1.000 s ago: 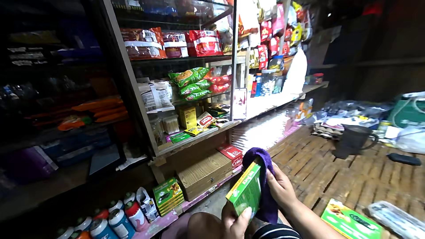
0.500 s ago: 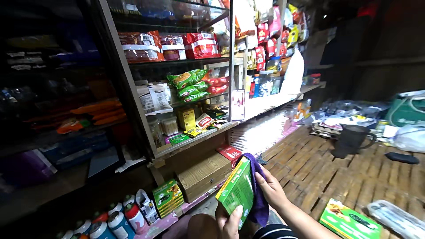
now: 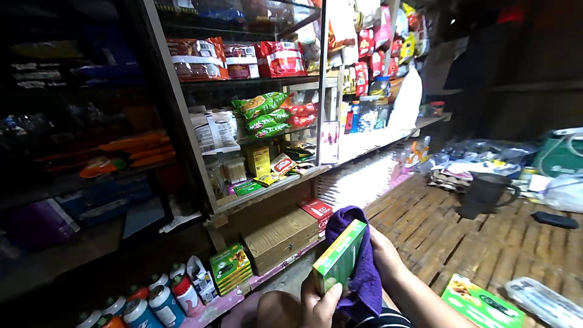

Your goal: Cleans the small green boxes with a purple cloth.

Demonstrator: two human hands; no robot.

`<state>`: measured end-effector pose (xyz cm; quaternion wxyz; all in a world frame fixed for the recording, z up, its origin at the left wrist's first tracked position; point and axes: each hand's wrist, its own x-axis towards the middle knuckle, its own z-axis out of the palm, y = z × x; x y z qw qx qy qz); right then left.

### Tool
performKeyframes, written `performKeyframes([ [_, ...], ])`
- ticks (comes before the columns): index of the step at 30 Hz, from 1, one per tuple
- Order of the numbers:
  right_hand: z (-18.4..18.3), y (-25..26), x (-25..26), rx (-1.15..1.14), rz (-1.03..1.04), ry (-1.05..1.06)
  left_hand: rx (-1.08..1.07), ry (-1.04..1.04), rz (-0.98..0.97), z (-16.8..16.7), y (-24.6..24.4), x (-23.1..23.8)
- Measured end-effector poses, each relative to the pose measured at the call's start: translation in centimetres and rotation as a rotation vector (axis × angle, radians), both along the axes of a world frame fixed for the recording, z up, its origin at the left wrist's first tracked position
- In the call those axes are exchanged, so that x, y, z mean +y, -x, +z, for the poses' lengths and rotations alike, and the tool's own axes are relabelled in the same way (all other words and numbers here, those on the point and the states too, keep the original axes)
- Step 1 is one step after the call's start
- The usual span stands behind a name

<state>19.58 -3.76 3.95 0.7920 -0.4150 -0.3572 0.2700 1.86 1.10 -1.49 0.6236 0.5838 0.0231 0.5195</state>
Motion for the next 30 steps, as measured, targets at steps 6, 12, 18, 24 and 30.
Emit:
performKeyframes([
  [6, -0.6, -0.5, -0.4, 0.079, 0.19, 0.206, -0.113, -0.062, 0.068, 0.2, 0.0, 0.2],
  [12, -2.6, 1.5, 0.2, 0.346, 0.271, 0.24, -0.26, -0.046, 0.098, -0.1, 0.0, 0.3],
  [18, -3.2, 5.0, 0.0, 0.415, 0.297, 0.276, -0.273, -0.076, 0.166, -0.5, -0.1, 0.3],
  [24, -3.1, 5.5, 0.5, 0.573, 0.307, 0.074, -0.212, -0.121, 0.187, -0.5, -0.9, 0.1],
  [30, -3.7, 4.4, 0.7, 0.503, 0.166, 0.054, -0.069, -0.09, 0.133, -0.5, -1.3, -0.1],
])
